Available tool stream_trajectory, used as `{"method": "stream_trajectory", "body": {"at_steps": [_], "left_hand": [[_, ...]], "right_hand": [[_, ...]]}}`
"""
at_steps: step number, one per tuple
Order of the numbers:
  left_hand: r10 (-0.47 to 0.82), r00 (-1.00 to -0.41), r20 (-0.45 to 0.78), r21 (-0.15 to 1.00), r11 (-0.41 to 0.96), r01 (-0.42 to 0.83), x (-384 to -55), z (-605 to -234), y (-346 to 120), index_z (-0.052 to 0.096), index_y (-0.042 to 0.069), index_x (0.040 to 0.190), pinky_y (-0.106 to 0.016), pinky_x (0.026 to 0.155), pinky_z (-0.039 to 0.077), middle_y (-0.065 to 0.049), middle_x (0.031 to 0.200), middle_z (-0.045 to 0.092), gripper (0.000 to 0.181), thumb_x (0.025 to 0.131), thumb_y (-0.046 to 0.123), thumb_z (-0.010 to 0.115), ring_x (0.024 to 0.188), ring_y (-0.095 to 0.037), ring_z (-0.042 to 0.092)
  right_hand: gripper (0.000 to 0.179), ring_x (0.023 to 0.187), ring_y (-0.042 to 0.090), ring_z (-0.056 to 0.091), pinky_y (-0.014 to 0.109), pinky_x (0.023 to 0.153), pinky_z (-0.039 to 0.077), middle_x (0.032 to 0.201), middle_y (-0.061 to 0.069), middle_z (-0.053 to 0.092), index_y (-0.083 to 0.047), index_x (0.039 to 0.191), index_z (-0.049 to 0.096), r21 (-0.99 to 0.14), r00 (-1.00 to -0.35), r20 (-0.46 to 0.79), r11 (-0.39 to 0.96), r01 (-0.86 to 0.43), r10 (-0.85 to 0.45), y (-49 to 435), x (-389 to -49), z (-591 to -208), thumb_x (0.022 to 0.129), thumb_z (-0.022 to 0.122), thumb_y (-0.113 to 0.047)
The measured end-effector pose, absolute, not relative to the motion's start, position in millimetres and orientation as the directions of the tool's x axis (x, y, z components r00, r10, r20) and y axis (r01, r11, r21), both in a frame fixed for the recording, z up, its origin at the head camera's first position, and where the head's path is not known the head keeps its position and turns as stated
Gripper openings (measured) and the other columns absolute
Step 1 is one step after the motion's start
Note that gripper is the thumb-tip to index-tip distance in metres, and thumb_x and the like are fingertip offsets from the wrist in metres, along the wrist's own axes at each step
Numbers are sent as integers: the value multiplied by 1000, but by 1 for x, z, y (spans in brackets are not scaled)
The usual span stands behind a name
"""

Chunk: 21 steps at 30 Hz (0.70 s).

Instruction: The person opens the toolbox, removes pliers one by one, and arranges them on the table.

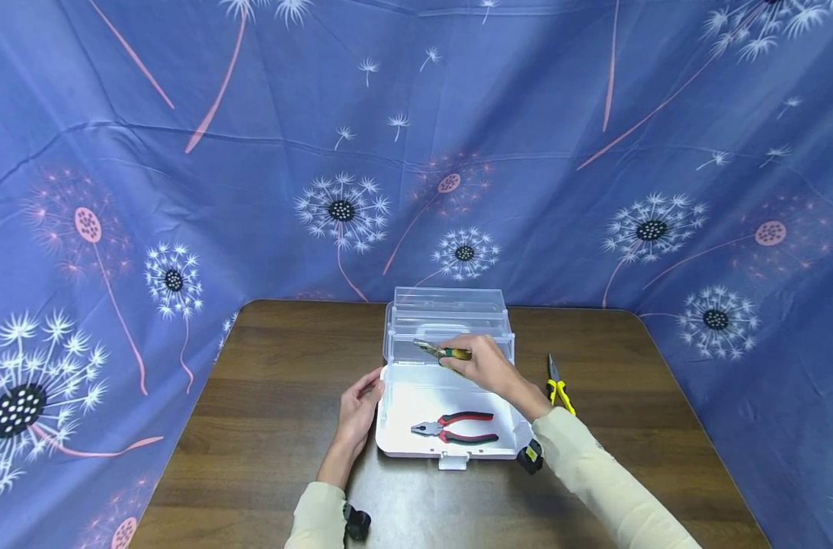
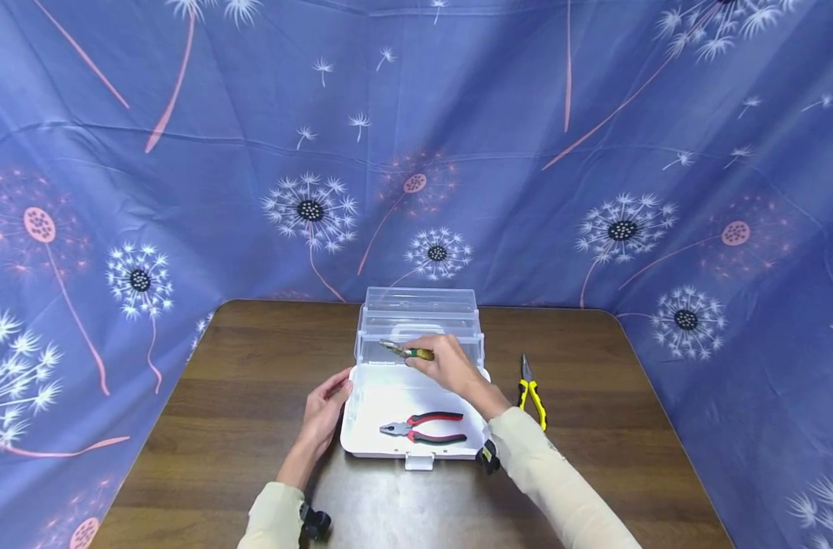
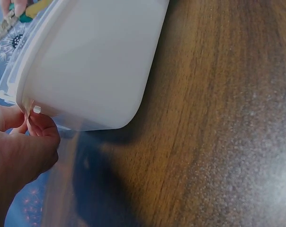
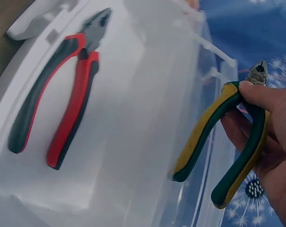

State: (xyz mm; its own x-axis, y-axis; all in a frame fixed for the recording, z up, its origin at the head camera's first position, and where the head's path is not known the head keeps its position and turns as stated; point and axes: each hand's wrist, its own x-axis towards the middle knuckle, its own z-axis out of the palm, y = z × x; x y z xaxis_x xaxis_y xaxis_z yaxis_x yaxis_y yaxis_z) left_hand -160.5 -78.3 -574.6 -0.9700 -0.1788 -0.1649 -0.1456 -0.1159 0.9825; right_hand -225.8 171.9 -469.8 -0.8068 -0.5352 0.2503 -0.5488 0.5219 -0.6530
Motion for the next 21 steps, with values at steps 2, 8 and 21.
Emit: {"method": "stream_trajectory", "body": {"at_steps": [2, 8, 21], "left_hand": [[-176, -970, -165, 982, -124, -145, -161, -575, -78, 61, -2, 139, -19, 84, 49, -21, 133, 61, 38, 104, 11, 61, 110, -18, 58], [-172, -973, -156, 980, -147, -131, -161, -574, -79, 59, -5, 139, -19, 84, 49, -22, 136, 60, 38, 104, 11, 60, 109, -16, 59], [-182, -968, -171, 978, -153, -144, -163, -577, -78, 60, -5, 138, -18, 83, 50, -22, 134, 60, 37, 104, 9, 61, 107, -14, 60]], "right_hand": [[24, 65, 8, 55, 25, 54, 47, 103, 10, 76, -6, 114, 79, -676, -842, 248, 536, -505, -480, 178, -227, -466, 91, 79, -11], [30, 88, 20, 73, 30, 69, 58, 113, 14, 75, -6, 117, 78, -779, -931, 189, 530, -335, -312, 201, -227, -460, 90, 82, -15], [46, 87, 23, 76, 49, 84, 58, 112, 22, 73, 4, 131, 67, -967, -993, -43, 255, 14, -110, 256, -219, -474, 92, 80, -15]]}}
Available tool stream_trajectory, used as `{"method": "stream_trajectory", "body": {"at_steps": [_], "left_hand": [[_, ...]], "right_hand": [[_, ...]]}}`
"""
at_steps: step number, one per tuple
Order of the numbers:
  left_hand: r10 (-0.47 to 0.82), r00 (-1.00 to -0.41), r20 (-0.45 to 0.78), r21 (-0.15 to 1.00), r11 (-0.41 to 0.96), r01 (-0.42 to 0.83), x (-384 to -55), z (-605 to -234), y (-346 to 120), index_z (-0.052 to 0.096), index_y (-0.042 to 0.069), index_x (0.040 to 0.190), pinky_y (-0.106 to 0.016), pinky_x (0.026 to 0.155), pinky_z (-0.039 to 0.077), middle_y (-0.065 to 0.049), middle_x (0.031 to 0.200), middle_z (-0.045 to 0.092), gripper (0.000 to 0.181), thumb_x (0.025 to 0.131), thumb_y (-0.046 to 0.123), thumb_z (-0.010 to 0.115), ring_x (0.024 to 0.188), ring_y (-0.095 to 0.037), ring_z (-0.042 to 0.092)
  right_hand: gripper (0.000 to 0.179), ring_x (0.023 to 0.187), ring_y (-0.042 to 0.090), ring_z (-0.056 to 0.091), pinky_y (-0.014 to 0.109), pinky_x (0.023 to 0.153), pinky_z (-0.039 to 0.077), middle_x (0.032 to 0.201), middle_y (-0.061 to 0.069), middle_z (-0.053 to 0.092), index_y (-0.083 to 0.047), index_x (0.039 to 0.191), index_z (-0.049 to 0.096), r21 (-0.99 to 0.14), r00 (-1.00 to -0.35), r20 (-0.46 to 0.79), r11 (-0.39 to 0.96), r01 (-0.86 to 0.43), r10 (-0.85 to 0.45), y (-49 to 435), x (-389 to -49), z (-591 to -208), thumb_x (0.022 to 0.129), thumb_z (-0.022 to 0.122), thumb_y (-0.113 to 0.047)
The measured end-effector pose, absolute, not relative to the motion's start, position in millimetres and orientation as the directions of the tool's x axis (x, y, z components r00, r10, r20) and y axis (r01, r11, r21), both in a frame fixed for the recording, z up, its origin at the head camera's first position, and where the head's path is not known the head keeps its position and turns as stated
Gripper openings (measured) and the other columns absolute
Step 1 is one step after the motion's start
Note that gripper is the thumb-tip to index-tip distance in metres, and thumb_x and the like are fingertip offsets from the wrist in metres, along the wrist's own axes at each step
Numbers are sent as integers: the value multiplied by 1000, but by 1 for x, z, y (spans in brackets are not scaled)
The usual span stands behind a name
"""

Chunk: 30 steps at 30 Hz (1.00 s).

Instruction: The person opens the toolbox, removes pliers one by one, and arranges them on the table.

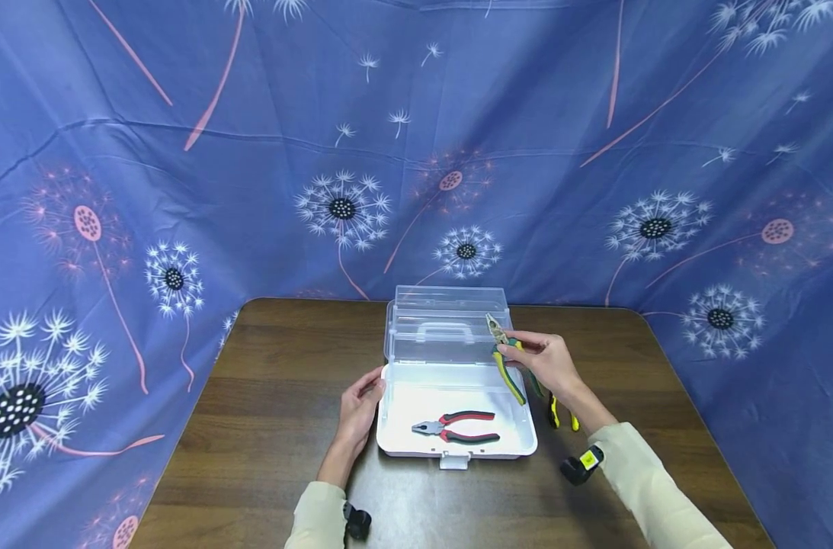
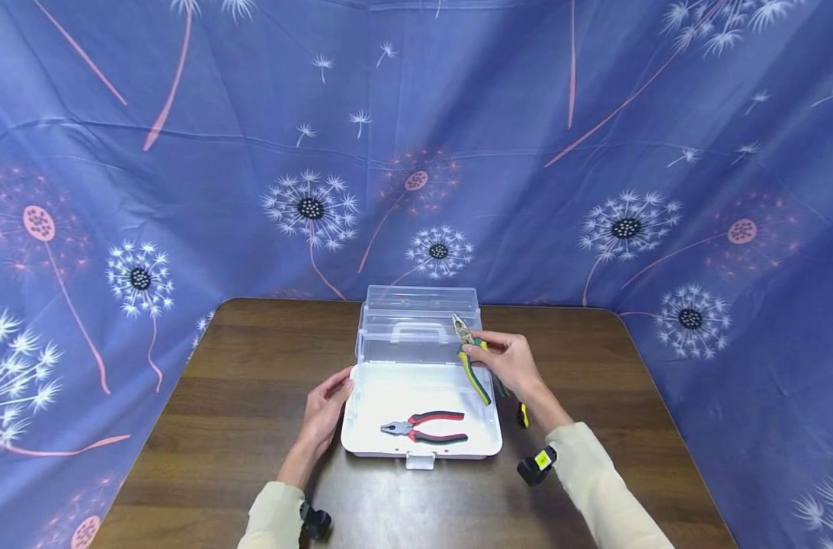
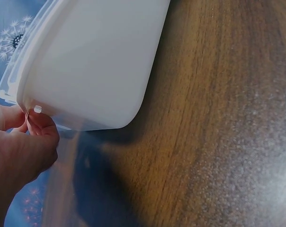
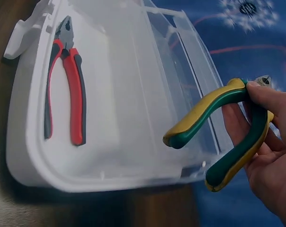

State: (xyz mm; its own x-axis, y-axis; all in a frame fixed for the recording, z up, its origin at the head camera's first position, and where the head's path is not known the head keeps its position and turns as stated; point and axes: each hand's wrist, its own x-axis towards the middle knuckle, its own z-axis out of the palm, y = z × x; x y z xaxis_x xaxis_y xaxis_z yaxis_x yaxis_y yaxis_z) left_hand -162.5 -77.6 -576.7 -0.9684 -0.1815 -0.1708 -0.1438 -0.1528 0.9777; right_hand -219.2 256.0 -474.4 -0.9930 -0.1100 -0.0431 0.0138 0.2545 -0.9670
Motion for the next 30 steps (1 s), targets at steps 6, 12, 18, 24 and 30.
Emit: {"method": "stream_trajectory", "body": {"at_steps": [6, 12, 18, 24, 30], "left_hand": [[-192, -968, -160, 979, -153, -131, -163, -576, -77, 62, -5, 136, -18, 84, 50, -22, 130, 61, 36, 102, 7, 62, 106, -15, 60], [-197, -964, -181, 977, -145, -154, -163, -575, -76, 62, -4, 137, -18, 84, 50, -21, 133, 61, 36, 103, 8, 61, 106, -14, 60], [-205, -962, -182, 979, -127, -159, -165, -579, -76, 60, -6, 138, -17, 82, 49, -22, 136, 60, 37, 104, 8, 61, 107, -14, 59], [-209, -960, -184, 979, -121, -162, -164, -578, -76, 61, -5, 138, -17, 82, 49, -22, 136, 61, 37, 103, 8, 61, 108, -15, 59], [-207, -963, -174, 981, -120, -152, -163, -577, -77, 62, -4, 137, -18, 83, 50, -21, 134, 62, 36, 103, 9, 62, 106, -15, 60]], "right_hand": [[56, 88, 18, 74, 39, 82, 60, 114, 15, 68, 5, 137, 61, -968, -992, -125, 224, 117, -21, 282, -213, -485, 91, 81, -22], [57, 89, 12, 73, 34, 82, 60, 102, -1, 74, 7, 136, 61, -985, -988, -147, 81, 150, 37, 312, -208, -499, 89, 82, -18], [30, 86, 12, 74, 33, 81, 59, 96, -5, 77, -9, 119, 75, -985, -982, -166, -64, 160, 95, 346, -200, -514, 89, 81, -12], [23, 87, 12, 75, 32, 79, 60, 97, -4, 77, -15, 111, 79, -971, -973, -188, -177, 163, 136, 378, -193, -528, 91, 79, -5], [22, 87, 11, 74, 31, 77, 60, 97, -7, 76, -18, 107, 80, -962, -956, -219, -206, 178, 195, 403, -188, -543, 90, 79, -4]]}}
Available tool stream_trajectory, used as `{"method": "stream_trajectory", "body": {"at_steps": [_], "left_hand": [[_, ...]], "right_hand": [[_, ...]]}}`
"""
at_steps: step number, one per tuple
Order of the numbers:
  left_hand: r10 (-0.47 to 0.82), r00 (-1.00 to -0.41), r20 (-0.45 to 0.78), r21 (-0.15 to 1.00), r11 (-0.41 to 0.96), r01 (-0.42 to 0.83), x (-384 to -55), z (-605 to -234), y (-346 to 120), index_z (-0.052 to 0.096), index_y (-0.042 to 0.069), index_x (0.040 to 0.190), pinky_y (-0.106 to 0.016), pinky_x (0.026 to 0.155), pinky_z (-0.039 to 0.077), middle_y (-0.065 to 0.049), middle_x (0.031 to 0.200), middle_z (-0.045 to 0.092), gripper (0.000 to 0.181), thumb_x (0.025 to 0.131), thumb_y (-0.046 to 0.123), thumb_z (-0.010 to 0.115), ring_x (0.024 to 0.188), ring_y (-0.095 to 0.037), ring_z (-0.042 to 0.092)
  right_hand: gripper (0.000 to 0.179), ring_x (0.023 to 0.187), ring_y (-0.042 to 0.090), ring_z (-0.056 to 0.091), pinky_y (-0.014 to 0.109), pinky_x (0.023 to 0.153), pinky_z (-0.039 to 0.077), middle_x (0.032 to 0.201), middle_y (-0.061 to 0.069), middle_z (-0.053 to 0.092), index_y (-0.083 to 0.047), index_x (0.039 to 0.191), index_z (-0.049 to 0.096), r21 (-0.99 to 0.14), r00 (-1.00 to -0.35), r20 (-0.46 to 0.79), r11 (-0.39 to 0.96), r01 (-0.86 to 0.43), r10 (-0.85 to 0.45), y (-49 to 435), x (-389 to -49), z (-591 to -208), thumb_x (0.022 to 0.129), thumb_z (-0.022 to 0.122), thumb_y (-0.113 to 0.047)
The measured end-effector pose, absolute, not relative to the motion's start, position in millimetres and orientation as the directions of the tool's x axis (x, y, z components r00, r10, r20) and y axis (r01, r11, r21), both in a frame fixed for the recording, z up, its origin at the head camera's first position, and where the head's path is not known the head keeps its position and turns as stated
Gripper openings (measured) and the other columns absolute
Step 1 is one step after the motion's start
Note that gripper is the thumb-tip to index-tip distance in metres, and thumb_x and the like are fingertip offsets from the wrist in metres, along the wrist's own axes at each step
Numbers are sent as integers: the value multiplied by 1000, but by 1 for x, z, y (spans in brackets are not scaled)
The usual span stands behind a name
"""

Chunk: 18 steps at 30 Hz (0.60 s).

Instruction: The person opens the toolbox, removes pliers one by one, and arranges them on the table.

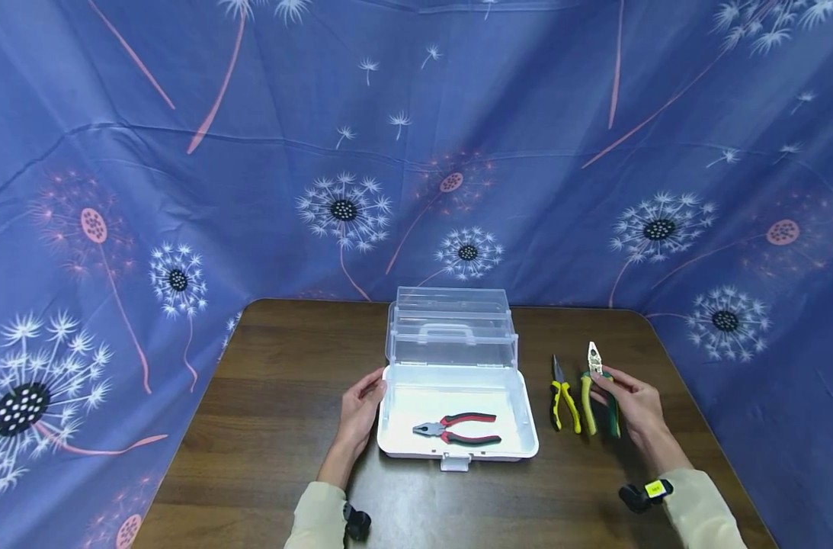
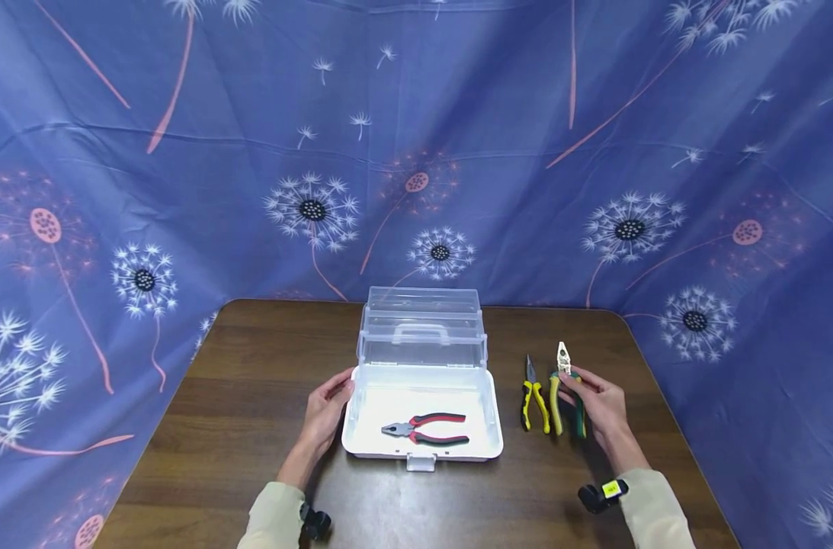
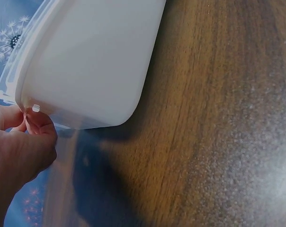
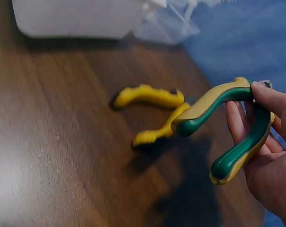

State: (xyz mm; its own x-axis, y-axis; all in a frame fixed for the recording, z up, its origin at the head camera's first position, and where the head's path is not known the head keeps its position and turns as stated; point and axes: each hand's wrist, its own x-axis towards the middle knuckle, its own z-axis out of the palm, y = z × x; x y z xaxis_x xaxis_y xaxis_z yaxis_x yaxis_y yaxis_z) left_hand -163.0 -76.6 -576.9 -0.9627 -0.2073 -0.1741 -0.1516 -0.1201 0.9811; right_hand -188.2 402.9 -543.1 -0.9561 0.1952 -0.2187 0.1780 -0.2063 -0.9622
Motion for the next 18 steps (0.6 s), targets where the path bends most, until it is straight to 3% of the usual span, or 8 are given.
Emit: {"method": "stream_trajectory", "body": {"at_steps": [8, 11, 15, 18], "left_hand": [[-201, -967, -157, 983, -131, -132, -163, -578, -77, 62, -5, 136, -18, 84, 51, -22, 134, 61, 36, 103, 9, 62, 107, -16, 61], [-197, -968, -156, 982, -140, -130, -164, -579, -77, 62, -5, 136, -18, 84, 50, -22, 133, 61, 36, 103, 8, 62, 107, -17, 61], [-198, -968, -153, 982, -138, -127, -163, -579, -77, 62, -5, 136, -18, 83, 50, -22, 132, 61, 36, 102, 8, 63, 106, -17, 60], [-200, -968, -152, 983, -135, -126, -163, -578, -76, 62, -6, 136, -18, 83, 50, -23, 132, 61, 36, 102, 8, 63, 106, -17, 60]], "right_hand": [[18, 83, 7, 73, 28, 77, 60, 90, -13, 73, -23, 103, 79, -956, -925, -290, -116, 269, 244, 417, -188, -561, 91, 79, -9], [20, 79, 5, 72, 27, 74, 60, 86, -14, 72, -14, 110, 78, -956, -915, -292, -47, 291, 278, 417, -190, -569, 90, 81, -10], [46, 75, 3, 71, 26, 71, 60, 85, -8, 71, 10, 131, 63, -941, -922, -249, 152, 303, 296, 414, -194, -577, 94, 77, -13], [54, 79, 6, 70, 26, 70, 59, 97, 6, 73, 12, 134, 59, -864, -940, -188, 406, 296, 285, 414, -197, -578, 97, 74, -23]]}}
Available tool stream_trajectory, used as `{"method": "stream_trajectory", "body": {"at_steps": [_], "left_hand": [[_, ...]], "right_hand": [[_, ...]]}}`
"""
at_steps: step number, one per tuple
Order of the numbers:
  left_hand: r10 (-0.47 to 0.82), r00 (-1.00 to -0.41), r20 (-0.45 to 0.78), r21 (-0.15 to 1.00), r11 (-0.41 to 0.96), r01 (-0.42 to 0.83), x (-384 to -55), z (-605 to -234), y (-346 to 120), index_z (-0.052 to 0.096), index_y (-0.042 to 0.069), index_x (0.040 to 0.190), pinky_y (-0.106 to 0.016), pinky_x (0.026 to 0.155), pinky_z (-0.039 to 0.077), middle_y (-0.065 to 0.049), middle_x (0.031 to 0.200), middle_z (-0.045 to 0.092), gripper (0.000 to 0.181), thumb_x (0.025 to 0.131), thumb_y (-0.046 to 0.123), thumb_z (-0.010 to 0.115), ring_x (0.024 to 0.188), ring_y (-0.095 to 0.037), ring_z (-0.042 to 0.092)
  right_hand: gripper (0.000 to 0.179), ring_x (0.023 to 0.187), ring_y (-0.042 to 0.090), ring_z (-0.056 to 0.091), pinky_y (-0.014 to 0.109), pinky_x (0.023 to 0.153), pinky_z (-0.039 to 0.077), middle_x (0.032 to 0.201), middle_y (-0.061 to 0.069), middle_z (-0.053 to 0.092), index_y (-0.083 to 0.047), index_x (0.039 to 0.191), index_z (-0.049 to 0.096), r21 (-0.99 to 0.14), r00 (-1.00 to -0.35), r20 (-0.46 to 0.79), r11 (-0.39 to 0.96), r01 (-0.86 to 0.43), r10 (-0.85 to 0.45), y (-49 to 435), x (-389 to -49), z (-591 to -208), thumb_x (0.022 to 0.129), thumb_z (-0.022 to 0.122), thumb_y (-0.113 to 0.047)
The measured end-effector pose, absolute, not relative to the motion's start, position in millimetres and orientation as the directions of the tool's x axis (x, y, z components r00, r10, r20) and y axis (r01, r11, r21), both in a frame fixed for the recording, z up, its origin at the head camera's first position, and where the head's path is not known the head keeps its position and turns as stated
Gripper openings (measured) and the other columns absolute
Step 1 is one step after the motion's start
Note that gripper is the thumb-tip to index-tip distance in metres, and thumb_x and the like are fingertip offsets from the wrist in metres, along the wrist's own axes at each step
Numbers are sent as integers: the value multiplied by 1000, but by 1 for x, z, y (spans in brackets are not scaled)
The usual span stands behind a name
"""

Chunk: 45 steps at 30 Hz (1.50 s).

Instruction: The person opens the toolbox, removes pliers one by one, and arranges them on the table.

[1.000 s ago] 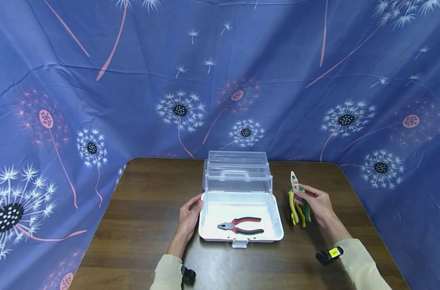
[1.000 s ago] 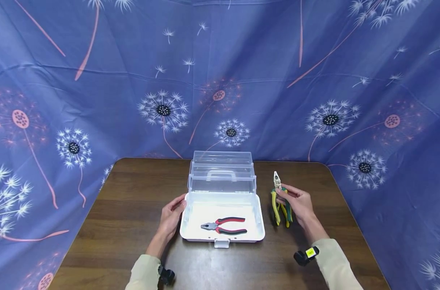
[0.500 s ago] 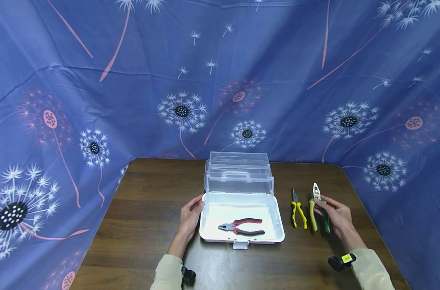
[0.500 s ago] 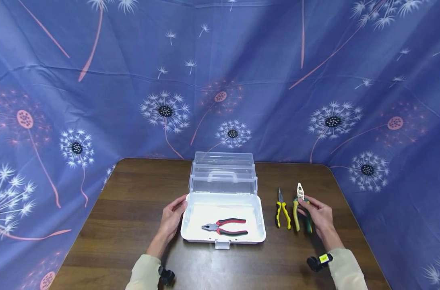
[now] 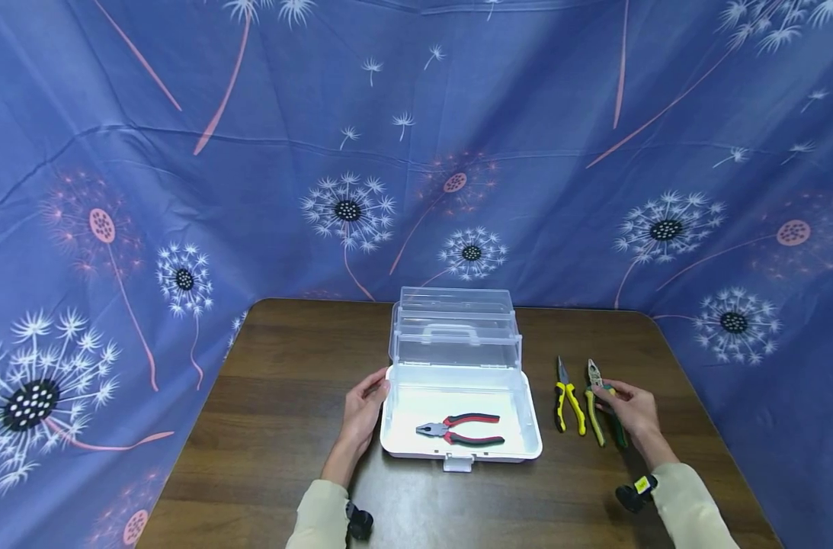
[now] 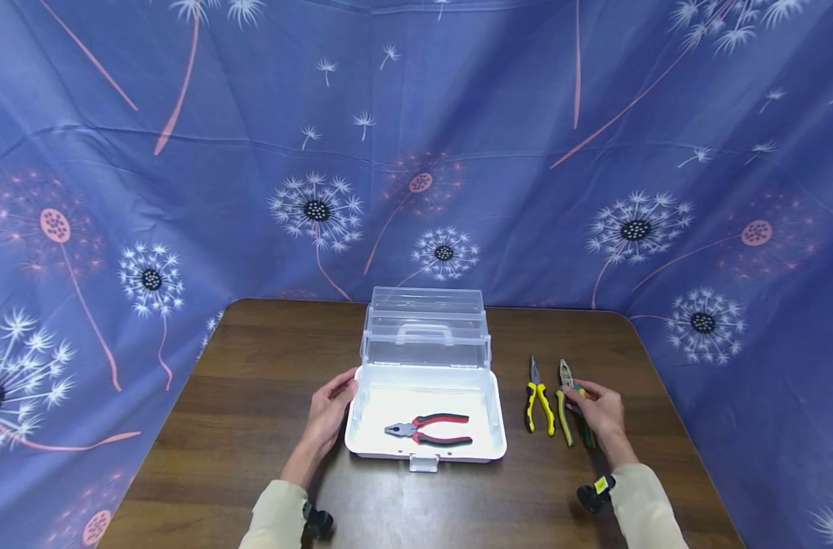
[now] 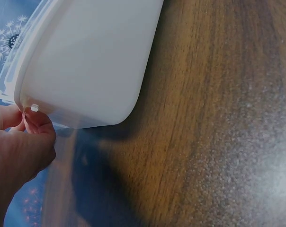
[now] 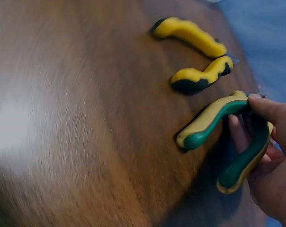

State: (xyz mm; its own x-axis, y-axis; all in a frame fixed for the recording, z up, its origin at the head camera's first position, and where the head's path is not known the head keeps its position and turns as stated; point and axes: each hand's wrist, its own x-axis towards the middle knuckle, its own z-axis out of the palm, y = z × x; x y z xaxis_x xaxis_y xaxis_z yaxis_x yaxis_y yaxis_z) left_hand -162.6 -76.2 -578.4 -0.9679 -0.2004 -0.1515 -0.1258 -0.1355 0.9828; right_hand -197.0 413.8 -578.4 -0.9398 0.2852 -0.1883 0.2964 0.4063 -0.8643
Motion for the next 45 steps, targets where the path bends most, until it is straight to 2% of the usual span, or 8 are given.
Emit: {"method": "stream_trajectory", "body": {"at_steps": [5, 7, 10, 24, 28, 33, 39, 45], "left_hand": [[-203, -968, -147, 984, -133, -122, -163, -578, -75, 62, -6, 136, -18, 83, 50, -22, 131, 62, 36, 102, 8, 62, 106, -16, 59], [-207, -968, -144, 984, -132, -118, -163, -578, -75, 62, -6, 136, -18, 83, 50, -22, 131, 62, 36, 102, 8, 62, 105, -16, 60], [-208, -967, -147, 983, -136, -120, -163, -578, -75, 62, -6, 135, -19, 84, 50, -22, 131, 63, 36, 102, 7, 62, 107, -16, 60], [-216, -962, -167, 980, -139, -139, -162, -579, -76, 63, -4, 135, -18, 84, 50, -21, 132, 63, 35, 102, 8, 64, 106, -15, 61], [-212, -962, -172, 979, -143, -143, -163, -579, -77, 63, -3, 136, -18, 83, 50, -21, 132, 63, 36, 102, 8, 64, 106, -15, 60], [-213, -959, -184, 979, -123, -161, -163, -580, -78, 64, -1, 136, -18, 83, 50, -20, 133, 63, 36, 102, 11, 64, 107, -16, 59], [-205, -961, -186, 978, -135, -160, -162, -577, -78, 62, -2, 138, -19, 83, 50, -21, 134, 61, 37, 103, 11, 63, 109, -17, 58], [-208, -960, -189, 978, -128, -165, -162, -576, -77, 63, -1, 138, -18, 83, 49, -20, 133, 62, 37, 103, 11, 62, 110, -18, 58]], "right_hand": [[57, 103, 39, 65, 46, 82, 52, 122, 30, 66, 4, 130, 66, -639, -969, -95, 732, 235, 228, 416, -198, -575, 98, 69, -43], [58, 112, 49, 60, 56, 87, 49, 126, 33, 63, 4, 131, 65, -614, -975, -95, 759, 217, 202, 417, -198, -574, 99, 67, -45], [57, 115, 51, 58, 61, 91, 48, 128, 34, 62, 6, 132, 64, -605, -975, -107, 765, 219, 194, 415, -196, -575, 101, 65, -42], [42, 110, 42, 63, 54, 91, 49, 119, 26, 68, 4, 129, 63, -658, -985, 33, 745, 105, 169, 392, -181, -550, 103, 63, -30], [40, 106, 31, 65, 33, 88, 51, 118, 22, 69, 3, 128, 64, -676, -988, 49, 733, 76, 148, 386, -176, -538, 103, 64, -29], [35, 96, 7, 62, 10, 79, 44, 113, 18, 71, 2, 124, 66, -712, -989, 108, 702, -9, 97, 375, -171, -526, 103, 66, -26], [32, 96, 1, 61, 11, 82, 45, 112, 18, 71, 2, 122, 66, -747, -988, 150, 658, -92, 31, 355, -165, -512, 102, 67, -23], [34, 102, 9, 62, 14, 85, 46, 116, 14, 69, 1, 124, 66, -777, -995, 104, 624, -84, -4, 331, -157, -500, 102, 67, -26]]}}
